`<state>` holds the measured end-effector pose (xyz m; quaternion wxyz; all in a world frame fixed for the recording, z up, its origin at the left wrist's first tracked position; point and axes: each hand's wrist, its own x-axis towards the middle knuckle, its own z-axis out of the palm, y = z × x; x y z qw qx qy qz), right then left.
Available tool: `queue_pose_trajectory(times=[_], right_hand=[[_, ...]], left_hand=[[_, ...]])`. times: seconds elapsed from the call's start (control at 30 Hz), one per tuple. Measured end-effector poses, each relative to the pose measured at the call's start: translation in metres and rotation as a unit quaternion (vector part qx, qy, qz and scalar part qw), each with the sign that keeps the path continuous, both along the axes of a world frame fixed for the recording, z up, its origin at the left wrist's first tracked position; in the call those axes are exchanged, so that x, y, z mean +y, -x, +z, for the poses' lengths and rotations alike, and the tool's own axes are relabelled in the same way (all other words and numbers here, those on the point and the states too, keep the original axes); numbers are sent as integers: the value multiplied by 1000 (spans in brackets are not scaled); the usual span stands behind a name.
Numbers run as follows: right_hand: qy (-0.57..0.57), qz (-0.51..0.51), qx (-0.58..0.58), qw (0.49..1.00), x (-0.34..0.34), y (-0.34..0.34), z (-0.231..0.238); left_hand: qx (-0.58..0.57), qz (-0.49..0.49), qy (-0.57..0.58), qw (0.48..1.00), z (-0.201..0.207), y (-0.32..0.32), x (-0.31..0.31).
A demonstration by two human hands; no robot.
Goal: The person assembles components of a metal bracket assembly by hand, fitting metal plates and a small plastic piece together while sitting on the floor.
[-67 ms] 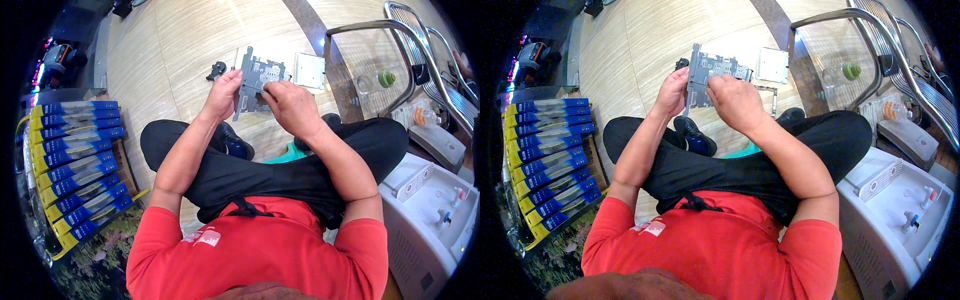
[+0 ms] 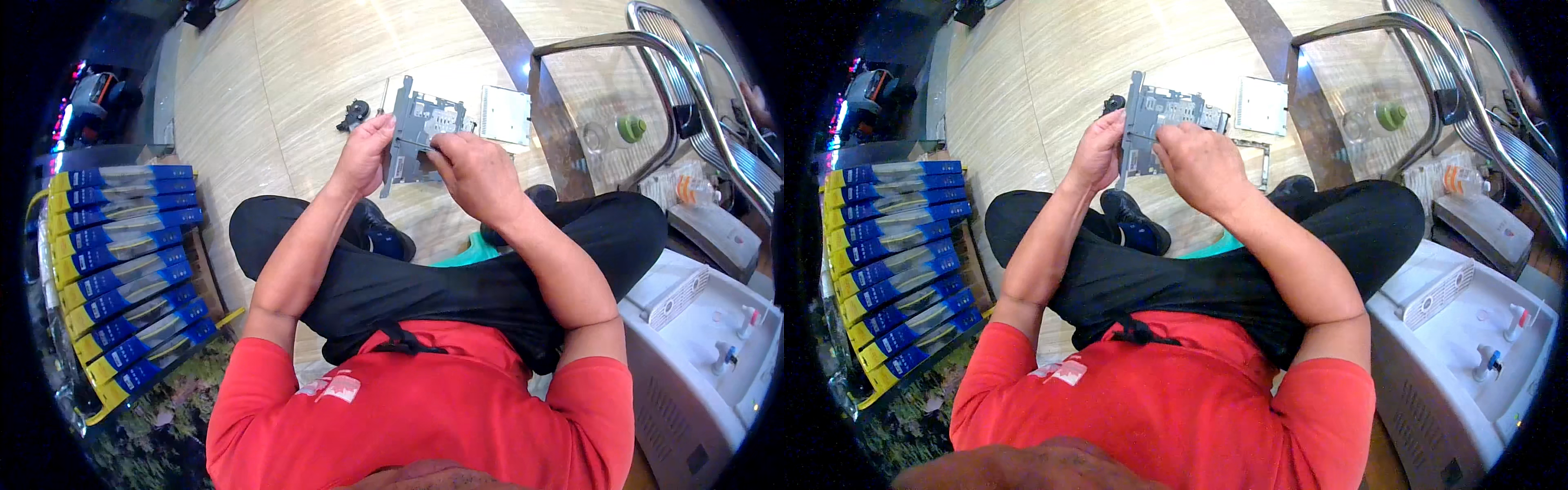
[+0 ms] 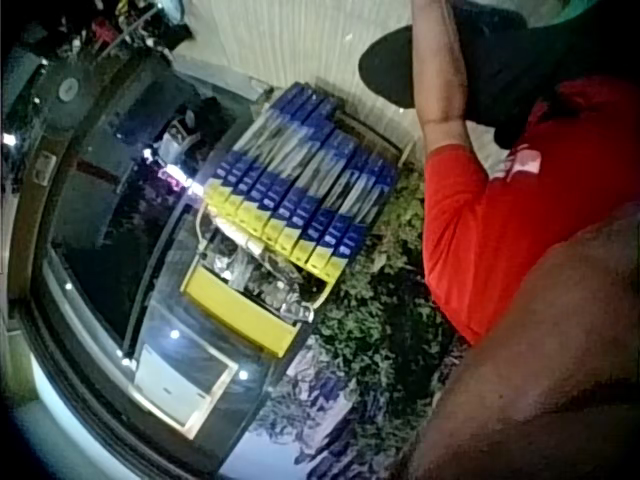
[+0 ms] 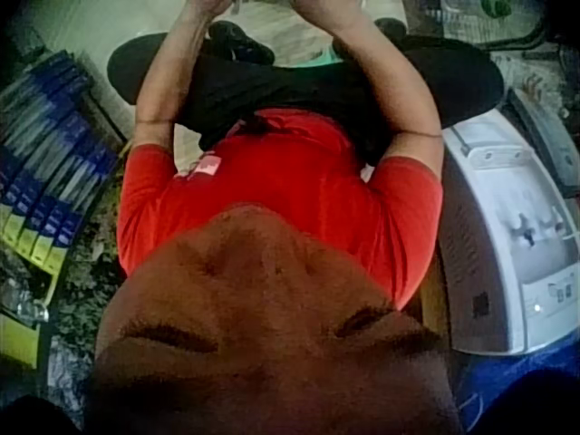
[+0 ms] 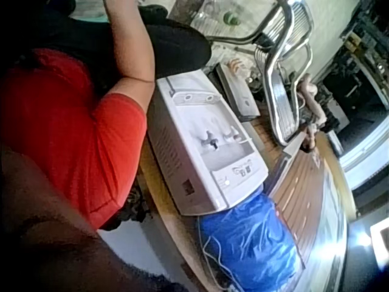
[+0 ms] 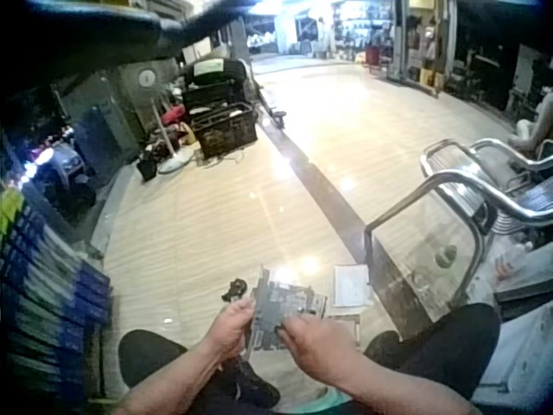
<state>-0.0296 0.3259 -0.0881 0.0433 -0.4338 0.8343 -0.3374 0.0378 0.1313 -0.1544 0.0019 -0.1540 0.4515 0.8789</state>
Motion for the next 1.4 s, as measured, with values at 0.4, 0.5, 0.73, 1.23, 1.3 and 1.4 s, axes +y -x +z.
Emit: queue_pose_trajectory(times=[0.4, 0.5, 0.73, 1.23, 1.3, 1.4], right_hand=[[35, -15, -96, 995, -4, 2, -3], [31, -20, -104, 994, -5, 1, -6], [30, -28, -125, 991, -6, 5, -6], [255, -178, -330, 891, 29, 67, 4], [135, -189, -254, 939, 26, 70, -8], [164, -185, -451, 858, 15, 59, -7]], left_hand=[[0, 10, 25, 1000, -6, -1, -2], [-4, 15, 31, 999, -8, -2, -1], [-3, -4, 32, 999, -8, 3, -9], [33, 53, -104, 993, 6, 5, -17], [42, 49, -134, 989, 9, 7, -15], [42, 45, -129, 990, 9, 7, -13]])
